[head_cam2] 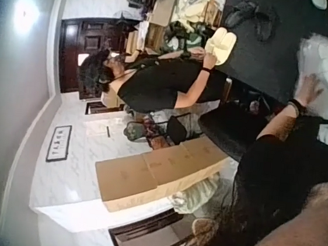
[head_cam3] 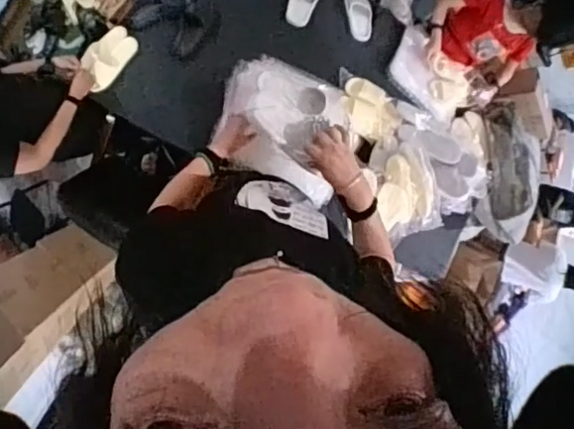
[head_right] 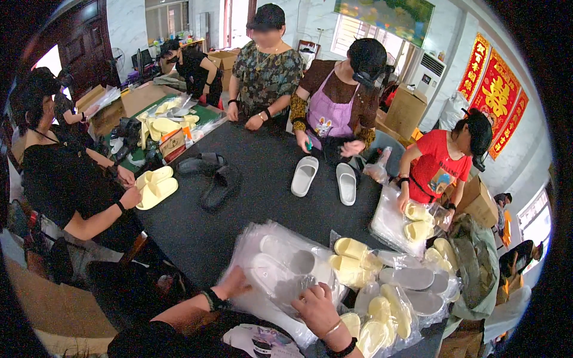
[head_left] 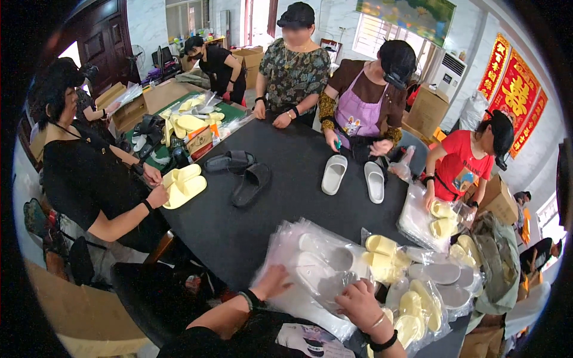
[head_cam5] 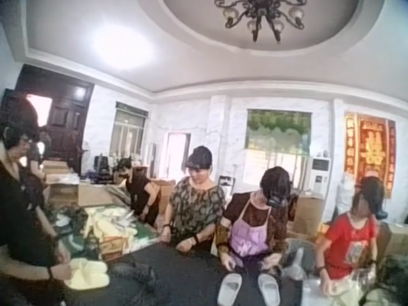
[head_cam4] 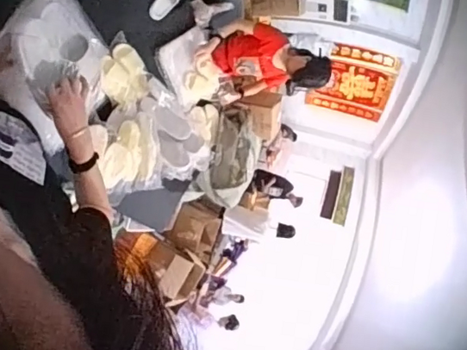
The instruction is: The recorder is placing various pairs of sandals into plastic bags and then into a larger shipping sack.
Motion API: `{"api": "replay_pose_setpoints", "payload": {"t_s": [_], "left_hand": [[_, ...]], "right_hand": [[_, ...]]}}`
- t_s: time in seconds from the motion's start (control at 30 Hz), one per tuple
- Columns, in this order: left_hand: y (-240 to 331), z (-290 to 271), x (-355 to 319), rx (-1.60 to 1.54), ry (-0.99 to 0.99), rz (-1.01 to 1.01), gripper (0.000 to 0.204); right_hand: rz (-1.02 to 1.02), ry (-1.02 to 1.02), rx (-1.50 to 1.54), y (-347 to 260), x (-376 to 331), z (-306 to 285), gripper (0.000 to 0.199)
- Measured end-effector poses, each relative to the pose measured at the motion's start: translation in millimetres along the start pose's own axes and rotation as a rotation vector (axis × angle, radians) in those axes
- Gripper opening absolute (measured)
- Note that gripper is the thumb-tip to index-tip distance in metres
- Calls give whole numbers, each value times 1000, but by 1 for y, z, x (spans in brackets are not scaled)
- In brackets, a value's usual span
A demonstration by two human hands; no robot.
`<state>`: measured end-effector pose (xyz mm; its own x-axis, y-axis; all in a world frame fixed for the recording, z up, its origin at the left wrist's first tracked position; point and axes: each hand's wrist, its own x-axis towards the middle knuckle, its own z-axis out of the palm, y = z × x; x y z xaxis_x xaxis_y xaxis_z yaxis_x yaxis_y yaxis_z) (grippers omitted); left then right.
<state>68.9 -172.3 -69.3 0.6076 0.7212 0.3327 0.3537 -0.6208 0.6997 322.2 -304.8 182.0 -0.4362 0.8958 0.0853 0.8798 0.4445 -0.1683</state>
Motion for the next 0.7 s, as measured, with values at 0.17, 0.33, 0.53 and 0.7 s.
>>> {"api": "replay_pose_setpoints", "payload": {"t_s": [0.17,0.33,0.53,0.7], "left_hand": [[-12,-65,6,-370,185,-553,24],[-12,-90,8,-671,215,-862,31],[1,-59,4,-537,61,-868,38],[8,-35,6,-121,-54,-664,49]], "right_hand": [[1,-48,24,-4,8,72,24],[-34,-82,196,10,-2,135,52],[518,208,351,63,-51,149,35],[972,-155,312,82,-103,165,43]]}}
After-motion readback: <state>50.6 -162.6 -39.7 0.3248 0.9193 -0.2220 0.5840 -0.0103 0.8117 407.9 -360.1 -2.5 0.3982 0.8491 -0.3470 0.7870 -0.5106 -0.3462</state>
